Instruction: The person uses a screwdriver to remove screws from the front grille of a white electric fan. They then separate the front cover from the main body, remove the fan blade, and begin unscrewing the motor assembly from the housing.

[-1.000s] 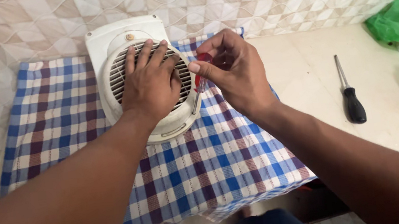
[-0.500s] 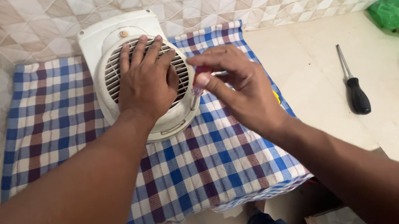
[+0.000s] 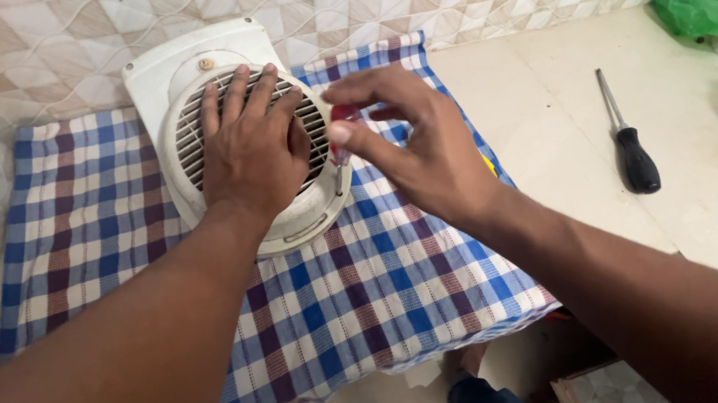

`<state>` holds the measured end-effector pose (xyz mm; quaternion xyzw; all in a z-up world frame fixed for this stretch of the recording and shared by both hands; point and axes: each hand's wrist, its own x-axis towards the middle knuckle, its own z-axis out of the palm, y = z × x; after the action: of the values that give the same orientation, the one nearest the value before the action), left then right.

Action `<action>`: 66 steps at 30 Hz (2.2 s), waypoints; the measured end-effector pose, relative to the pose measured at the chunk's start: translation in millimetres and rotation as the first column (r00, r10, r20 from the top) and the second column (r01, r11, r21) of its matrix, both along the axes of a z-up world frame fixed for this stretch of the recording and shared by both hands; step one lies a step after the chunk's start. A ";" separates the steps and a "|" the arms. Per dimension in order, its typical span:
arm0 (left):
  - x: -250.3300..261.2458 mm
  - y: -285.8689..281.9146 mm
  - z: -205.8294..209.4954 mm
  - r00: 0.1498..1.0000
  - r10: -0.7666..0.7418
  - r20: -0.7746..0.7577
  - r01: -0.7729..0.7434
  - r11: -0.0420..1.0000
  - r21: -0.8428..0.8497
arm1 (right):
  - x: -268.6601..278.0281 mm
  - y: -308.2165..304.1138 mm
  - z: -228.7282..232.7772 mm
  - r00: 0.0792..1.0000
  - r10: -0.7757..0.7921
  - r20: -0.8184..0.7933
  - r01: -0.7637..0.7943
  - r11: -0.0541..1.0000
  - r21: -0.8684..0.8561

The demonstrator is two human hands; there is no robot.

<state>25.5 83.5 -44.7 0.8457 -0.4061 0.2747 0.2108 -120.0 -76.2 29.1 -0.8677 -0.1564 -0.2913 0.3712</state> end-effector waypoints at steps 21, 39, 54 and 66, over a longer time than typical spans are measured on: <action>-1.7 -1.7 0.5 1.000 0.013 0.026 -0.014 1.000 0.014 | -1.4 -11.6 -8.0 0.997 -0.075 -0.033 0.080 0.986 0.150; -2.3 0.1 2.3 1.000 -0.012 0.027 0.012 1.000 0.004 | 36.0 -12.0 -31.2 0.863 0.473 -0.177 -0.162 0.591 0.790; 0.6 3.4 2.7 0.999 -0.049 0.018 0.049 0.999 -0.008 | 19.1 24.8 -23.4 0.955 0.251 -0.159 -0.101 0.777 0.622; 2.0 0.4 -1.1 0.999 -0.025 0.041 0.025 1.000 -0.013 | 8.8 2.5 -8.6 0.984 0.113 -0.135 -0.044 0.900 0.434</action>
<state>27.5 83.9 -45.8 0.8333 -0.4190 0.2919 0.2118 -111.2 -73.7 20.5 -0.7780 -0.0935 -0.2340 0.5756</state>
